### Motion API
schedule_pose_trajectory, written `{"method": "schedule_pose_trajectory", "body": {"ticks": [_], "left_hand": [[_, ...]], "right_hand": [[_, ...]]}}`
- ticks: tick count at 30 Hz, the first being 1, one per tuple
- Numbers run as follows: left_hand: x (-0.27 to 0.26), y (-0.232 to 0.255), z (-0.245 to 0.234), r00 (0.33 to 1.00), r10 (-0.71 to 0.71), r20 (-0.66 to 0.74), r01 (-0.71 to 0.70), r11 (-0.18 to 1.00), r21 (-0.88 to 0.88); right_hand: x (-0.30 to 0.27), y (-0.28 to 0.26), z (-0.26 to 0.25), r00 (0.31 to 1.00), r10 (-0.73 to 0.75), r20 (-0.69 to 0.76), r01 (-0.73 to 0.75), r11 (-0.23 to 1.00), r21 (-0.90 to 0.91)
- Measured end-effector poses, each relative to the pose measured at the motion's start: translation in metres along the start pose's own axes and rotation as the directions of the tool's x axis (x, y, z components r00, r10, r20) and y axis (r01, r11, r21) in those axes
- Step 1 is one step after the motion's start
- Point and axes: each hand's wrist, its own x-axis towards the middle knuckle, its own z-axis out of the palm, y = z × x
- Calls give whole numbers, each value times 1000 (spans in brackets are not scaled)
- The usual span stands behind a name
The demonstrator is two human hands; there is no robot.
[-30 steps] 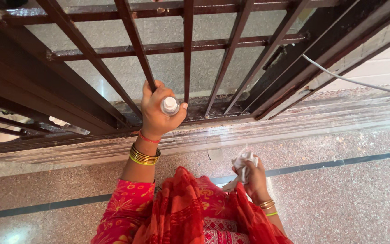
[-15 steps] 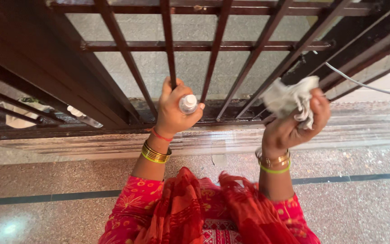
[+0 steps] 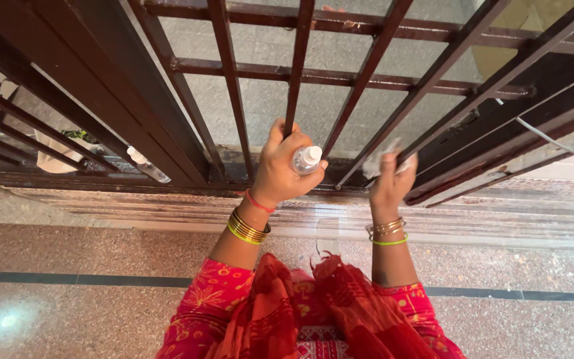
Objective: The person sprays a liquid from a small bottle onto a metal railing and wipes it with a white cloth. They repeatedly apply the spray and wipe along the lower horizontal bar and vertical bars of the railing.
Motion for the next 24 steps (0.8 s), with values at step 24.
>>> {"method": "schedule_pose_trajectory", "body": {"ticks": [24], "left_hand": [[2, -6, -1, 999, 44, 10, -43, 998, -47]], "right_hand": [[-46, -26, -17, 948, -80, 307, 278, 674, -684]]}}
